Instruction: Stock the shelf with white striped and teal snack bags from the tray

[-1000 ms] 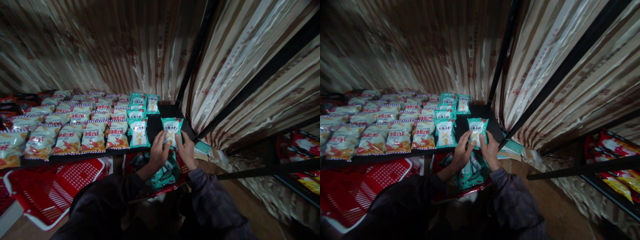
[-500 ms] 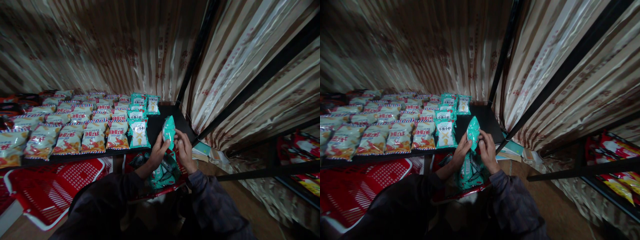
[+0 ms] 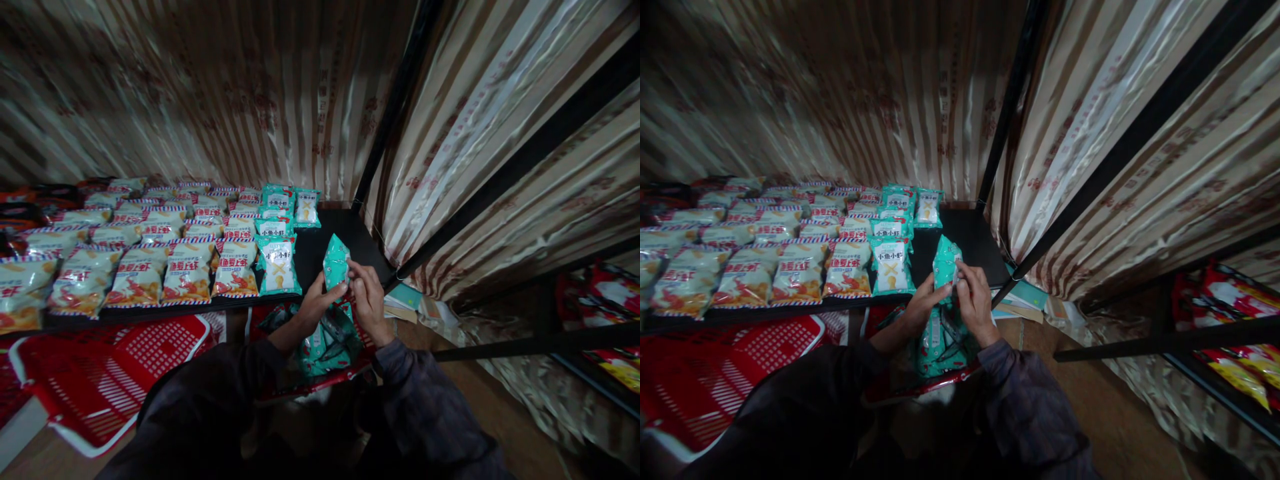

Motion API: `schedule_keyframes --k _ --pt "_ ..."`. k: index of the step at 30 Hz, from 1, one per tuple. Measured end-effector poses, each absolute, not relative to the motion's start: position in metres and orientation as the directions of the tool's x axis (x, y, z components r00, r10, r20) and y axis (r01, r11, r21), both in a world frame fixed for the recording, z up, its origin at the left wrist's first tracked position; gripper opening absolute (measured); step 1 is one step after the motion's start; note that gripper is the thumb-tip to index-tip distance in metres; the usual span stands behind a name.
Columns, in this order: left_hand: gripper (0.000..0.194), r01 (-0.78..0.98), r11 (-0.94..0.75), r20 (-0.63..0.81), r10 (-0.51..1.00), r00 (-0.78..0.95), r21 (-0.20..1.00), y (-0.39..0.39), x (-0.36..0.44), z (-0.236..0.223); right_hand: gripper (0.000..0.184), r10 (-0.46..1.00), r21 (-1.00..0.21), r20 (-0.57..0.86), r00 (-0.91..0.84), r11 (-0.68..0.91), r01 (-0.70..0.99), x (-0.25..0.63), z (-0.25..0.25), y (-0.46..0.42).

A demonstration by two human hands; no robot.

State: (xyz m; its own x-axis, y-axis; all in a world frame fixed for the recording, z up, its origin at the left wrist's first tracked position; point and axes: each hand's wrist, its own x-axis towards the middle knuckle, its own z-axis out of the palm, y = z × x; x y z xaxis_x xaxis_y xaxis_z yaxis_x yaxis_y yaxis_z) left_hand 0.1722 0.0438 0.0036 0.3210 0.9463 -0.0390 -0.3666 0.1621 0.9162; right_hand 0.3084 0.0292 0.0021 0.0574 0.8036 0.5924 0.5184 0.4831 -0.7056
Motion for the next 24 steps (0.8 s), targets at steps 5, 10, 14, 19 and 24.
schedule_keyframes --k 5,10,14,19,24 --pt "0.06 -0.348 0.189 -0.082 0.95 0.3 0.918 0.044 0.173 0.004 0.041 0.799 -0.7 0.599 0.058 0.487 0.522 0.308 0.001 0.03" --pt "0.053 -0.38 0.216 -0.112 0.954 0.277 0.899 0.045 0.173 -0.008 0.042 0.806 -0.698 0.591 0.045 0.482 0.529 0.308 -0.001 0.031" --pt "0.059 -0.443 0.221 -0.112 0.959 0.26 0.869 0.045 0.171 -0.016 0.042 0.842 -0.733 0.538 0.041 0.443 0.516 0.306 -0.003 0.032" --pt "0.058 -0.441 0.276 -0.173 0.95 0.26 0.854 0.044 0.168 -0.01 0.04 0.852 -0.836 0.469 0.231 0.344 0.428 0.306 -0.009 0.037" --pt "0.032 -0.371 0.244 -0.14 0.948 0.285 0.896 0.041 0.156 -0.005 0.052 0.874 -0.962 0.25 0.417 0.175 0.21 0.309 -0.014 0.049"
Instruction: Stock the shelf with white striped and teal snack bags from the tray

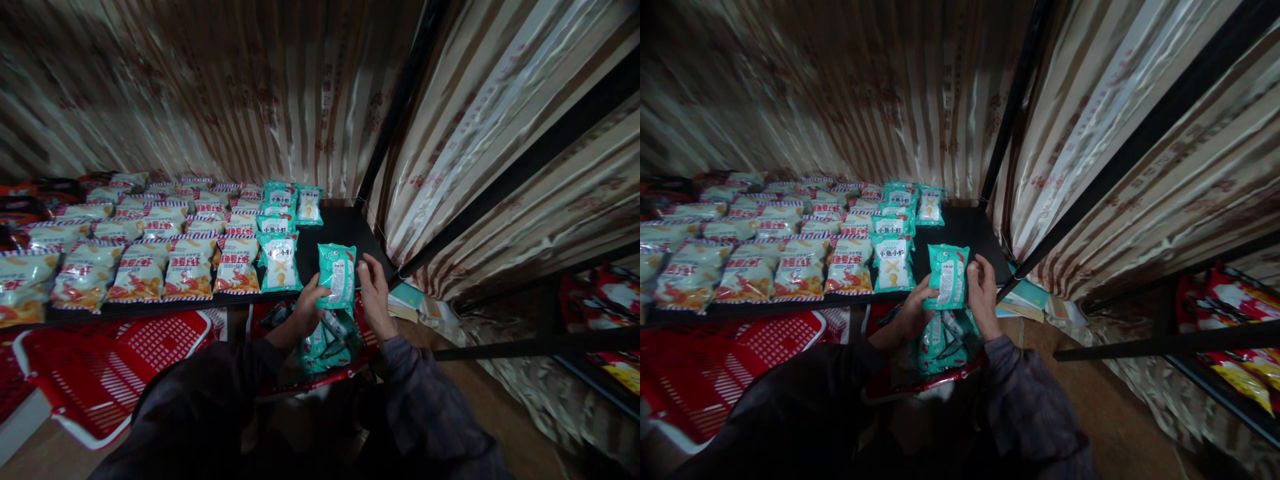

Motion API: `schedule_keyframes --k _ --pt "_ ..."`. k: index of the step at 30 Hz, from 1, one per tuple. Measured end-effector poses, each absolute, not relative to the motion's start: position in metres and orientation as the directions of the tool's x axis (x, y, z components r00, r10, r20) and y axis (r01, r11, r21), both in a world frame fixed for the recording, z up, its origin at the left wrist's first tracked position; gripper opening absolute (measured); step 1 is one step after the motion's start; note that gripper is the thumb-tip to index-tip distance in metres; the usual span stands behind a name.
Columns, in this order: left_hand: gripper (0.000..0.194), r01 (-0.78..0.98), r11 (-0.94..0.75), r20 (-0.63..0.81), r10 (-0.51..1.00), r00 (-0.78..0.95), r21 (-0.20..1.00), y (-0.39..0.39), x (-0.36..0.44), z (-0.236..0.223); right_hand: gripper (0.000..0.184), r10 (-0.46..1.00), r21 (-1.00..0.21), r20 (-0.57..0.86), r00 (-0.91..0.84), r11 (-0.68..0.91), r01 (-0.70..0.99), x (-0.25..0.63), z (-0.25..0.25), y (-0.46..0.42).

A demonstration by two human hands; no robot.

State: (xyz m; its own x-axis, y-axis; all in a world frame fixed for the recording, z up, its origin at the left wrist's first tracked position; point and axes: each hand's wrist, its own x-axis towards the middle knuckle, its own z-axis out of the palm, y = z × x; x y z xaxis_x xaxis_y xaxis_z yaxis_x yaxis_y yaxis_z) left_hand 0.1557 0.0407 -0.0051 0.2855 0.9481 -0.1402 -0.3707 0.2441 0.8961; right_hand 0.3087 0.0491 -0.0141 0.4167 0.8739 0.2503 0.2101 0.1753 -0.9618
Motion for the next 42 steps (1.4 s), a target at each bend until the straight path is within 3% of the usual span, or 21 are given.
schedule_keyframes --k 4,8,14,25,30,37,42 --pt "0.029 -0.329 0.192 -0.096 0.954 0.285 0.925 0.037 0.148 -0.007 0.055 0.975 -0.992 -0.036 0.221 -0.008 -0.127 0.304 -0.014 0.052" --pt "0.036 -0.352 0.231 -0.148 0.958 0.247 0.907 0.041 0.156 -0.009 0.05 0.968 -0.961 -0.145 0.205 -0.088 -0.263 0.3 -0.013 0.052" --pt "0.04 -0.304 0.193 -0.147 0.975 0.166 0.933 0.051 0.164 -0.008 0.046 0.964 -0.966 -0.146 0.222 -0.091 -0.24 0.302 -0.014 0.052" --pt "0.044 -0.303 0.087 -0.107 0.993 -0.052 0.949 0.056 0.16 0.001 0.037 0.992 -0.996 0.005 0.128 0.016 -0.085 0.302 -0.016 0.048" --pt "0.039 -0.314 0.132 -0.13 0.991 0.028 0.94 0.059 0.161 -0.005 0.044 0.973 -0.994 -0.037 0.23 -0.012 -0.107 0.305 -0.018 0.05" --pt "0.051 -0.352 0.26 -0.181 0.953 0.243 0.899 0.049 0.168 -0.014 0.048 0.947 -0.996 -0.065 0.313 -0.041 -0.083 0.313 -0.025 0.058" --pt "0.053 -0.371 0.256 -0.18 0.957 0.227 0.893 0.043 0.17 -0.012 0.048 0.948 -0.995 -0.072 0.309 -0.045 -0.092 0.313 -0.026 0.058"
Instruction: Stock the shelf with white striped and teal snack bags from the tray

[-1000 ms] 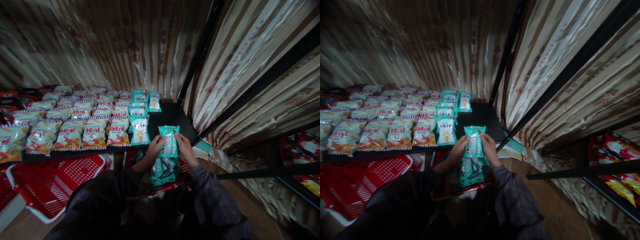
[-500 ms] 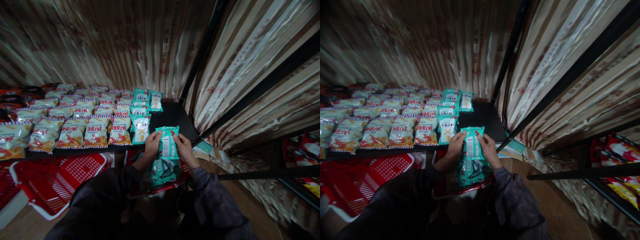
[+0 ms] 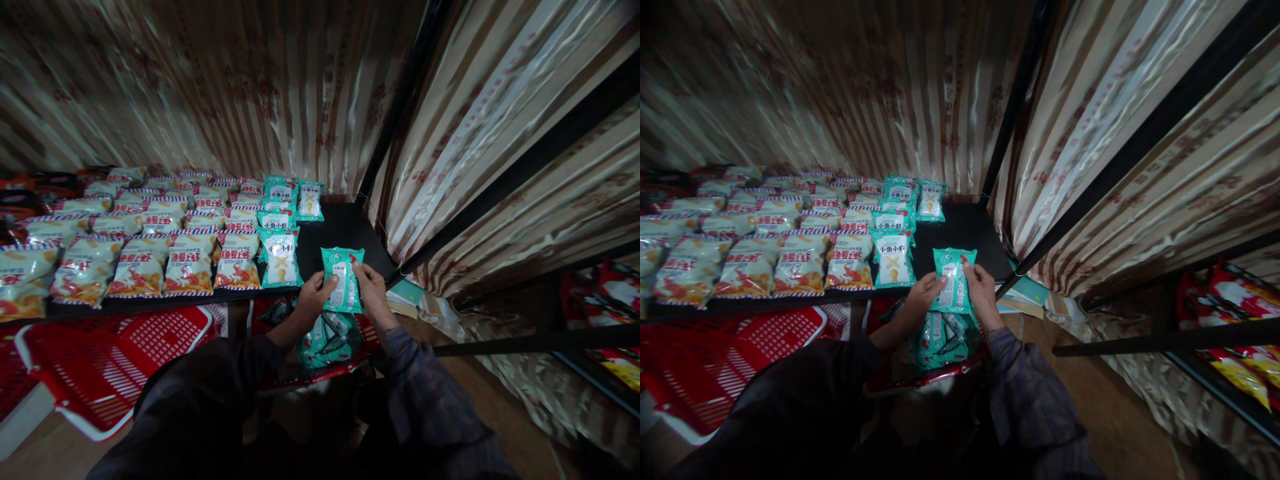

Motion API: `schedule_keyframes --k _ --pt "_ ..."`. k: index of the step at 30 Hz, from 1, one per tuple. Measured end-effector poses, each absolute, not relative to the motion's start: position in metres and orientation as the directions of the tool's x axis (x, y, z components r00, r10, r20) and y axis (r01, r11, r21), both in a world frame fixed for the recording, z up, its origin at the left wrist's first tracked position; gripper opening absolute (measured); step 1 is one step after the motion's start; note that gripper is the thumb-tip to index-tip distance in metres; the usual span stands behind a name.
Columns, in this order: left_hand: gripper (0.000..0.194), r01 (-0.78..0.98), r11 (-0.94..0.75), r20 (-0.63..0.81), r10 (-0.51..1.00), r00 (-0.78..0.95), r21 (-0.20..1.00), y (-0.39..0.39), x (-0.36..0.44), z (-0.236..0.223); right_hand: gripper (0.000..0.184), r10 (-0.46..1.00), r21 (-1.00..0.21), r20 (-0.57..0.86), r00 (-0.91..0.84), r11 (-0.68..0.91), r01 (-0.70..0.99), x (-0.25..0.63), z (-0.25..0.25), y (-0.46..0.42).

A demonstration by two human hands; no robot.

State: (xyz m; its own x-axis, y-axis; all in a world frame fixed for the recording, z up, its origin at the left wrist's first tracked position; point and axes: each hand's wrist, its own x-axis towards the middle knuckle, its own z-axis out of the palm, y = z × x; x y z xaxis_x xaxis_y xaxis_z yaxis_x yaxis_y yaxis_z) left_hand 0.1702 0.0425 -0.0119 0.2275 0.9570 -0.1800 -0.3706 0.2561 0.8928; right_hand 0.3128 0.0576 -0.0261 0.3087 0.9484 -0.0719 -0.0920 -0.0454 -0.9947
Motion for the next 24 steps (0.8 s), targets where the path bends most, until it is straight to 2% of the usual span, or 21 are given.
schedule_keyframes --k 6,13,16,20,24 --pt "0.05 -0.39 0.235 -0.186 0.969 0.16 0.89 0.04 0.172 -0.014 0.049 0.945 -0.996 -0.062 0.32 -0.04 -0.077 0.313 -0.029 0.06" --pt "0.056 -0.398 0.196 -0.177 0.981 0.084 0.896 0.056 0.165 -0.014 0.048 0.992 -0.999 -0.026 0.125 -0.022 -0.031 0.311 -0.016 0.052" --pt "0.056 -0.383 0.184 -0.175 0.983 0.059 0.905 0.06 0.164 -0.013 0.052 0.995 -0.995 -0.094 0.029 -0.094 -0.013 0.317 -0.008 0.047" --pt "0.053 -0.381 0.156 -0.161 0.987 0.017 0.911 0.061 0.165 -0.013 0.06 0.952 -0.967 -0.241 -0.188 -0.252 -0.035 0.326 -0.004 0.043" --pt "0.047 -0.386 0.127 -0.132 0.991 0.015 0.914 0.06 0.165 -0.012 0.055 0.939 -0.964 -0.247 -0.239 -0.263 -0.038 0.33 -0.003 0.041"
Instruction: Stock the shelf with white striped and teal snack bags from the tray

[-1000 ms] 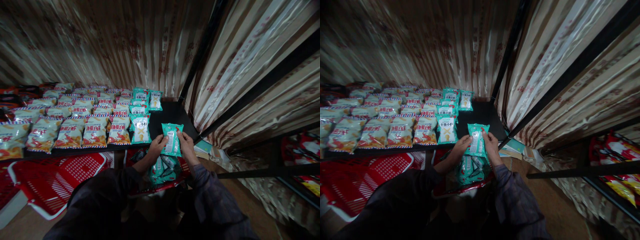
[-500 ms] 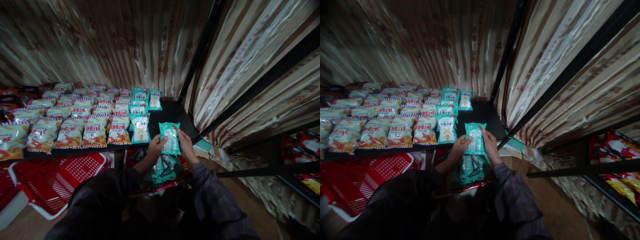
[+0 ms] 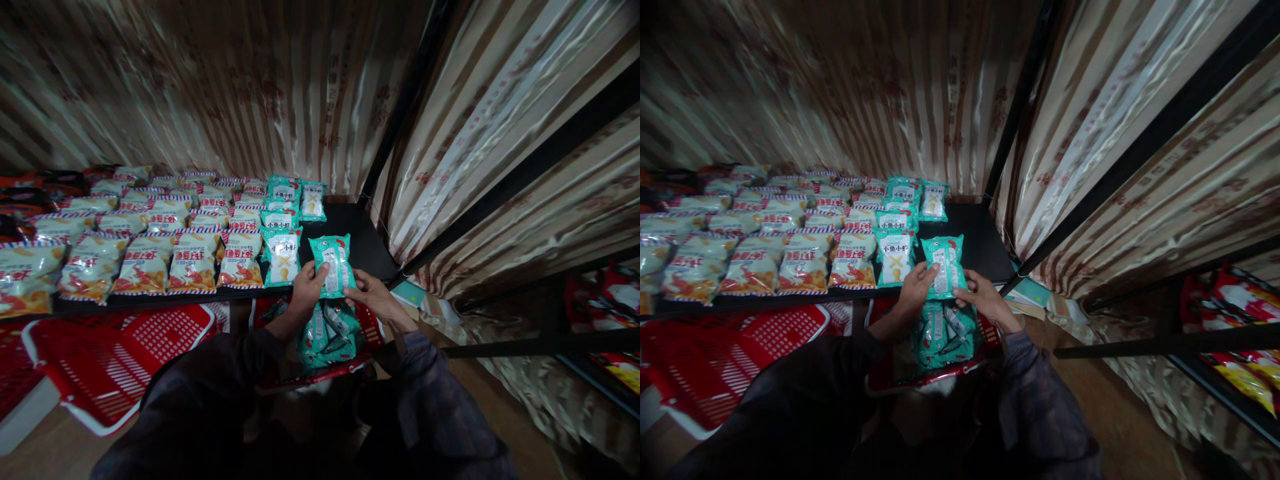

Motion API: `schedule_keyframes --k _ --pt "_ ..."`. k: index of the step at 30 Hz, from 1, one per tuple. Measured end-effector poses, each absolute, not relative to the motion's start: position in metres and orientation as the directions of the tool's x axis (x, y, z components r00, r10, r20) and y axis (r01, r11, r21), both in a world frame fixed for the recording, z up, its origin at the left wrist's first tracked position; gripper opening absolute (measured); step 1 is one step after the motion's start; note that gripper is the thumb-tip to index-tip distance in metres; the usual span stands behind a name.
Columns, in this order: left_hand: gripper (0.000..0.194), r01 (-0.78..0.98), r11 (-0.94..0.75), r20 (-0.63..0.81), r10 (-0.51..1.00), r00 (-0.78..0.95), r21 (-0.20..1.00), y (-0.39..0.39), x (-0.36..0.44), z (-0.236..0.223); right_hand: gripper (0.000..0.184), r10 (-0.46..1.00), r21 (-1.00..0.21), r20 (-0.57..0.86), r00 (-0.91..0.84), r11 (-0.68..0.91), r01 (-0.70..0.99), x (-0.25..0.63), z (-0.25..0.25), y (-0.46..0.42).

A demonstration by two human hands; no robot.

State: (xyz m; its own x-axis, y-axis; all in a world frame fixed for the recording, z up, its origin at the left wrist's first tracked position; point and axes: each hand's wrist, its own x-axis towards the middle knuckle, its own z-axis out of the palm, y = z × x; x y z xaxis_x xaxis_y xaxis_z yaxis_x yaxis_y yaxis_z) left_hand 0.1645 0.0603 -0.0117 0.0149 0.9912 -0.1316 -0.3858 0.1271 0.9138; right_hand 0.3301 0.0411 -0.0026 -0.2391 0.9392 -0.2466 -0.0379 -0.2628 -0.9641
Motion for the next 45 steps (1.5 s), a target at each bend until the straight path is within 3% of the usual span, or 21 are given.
schedule_keyframes --k 7,11,13,16,20,24,36,45 --pt "0.049 -0.364 0.153 -0.155 0.988 0.023 0.919 0.06 0.165 -0.017 0.058 0.901 -0.968 -0.25 -0.355 -0.238 0.078 0.337 -0.006 0.043" --pt "0.053 -0.372 0.148 -0.162 0.987 -0.007 0.916 0.063 0.165 -0.019 0.073 0.976 -0.964 -0.02 -0.217 0.039 0.264 0.336 -0.015 0.045" --pt "0.052 -0.37 0.142 -0.16 0.987 -0.019 0.918 0.065 0.165 -0.019 0.077 0.971 -0.866 0.192 -0.139 0.235 0.442 0.332 -0.016 0.045" --pt "0.05 -0.362 0.12 -0.143 0.989 -0.038 0.925 0.066 0.164 -0.02 0.07 0.886 -0.656 0.413 -0.21 0.449 0.607 0.326 -0.013 0.042" --pt "0.047 -0.35 0.091 -0.11 0.993 -0.036 0.932 0.065 0.163 -0.02 0.057 0.804 -0.44 0.508 -0.309 0.551 0.709 0.321 -0.009 0.038" --pt "0.048 -0.35 0.092 -0.112 0.993 -0.038 0.932 0.065 0.164 -0.02 0.055 0.804 -0.377 0.502 -0.319 0.536 0.756 0.32 -0.009 0.036" --pt "0.034 -0.293 0.064 -0.06 0.998 0.022 0.954 0.058 0.162 -0.004 0.059 0.816 -0.445 0.51 -0.272 0.52 0.729 0.318 -0.008 0.033" --pt "0.041 -0.3 0.069 -0.062 0.998 0.033 0.951 0.054 0.16 0.001 0.067 0.873 -0.607 0.449 -0.189 0.453 0.653 0.317 -0.012 0.034"
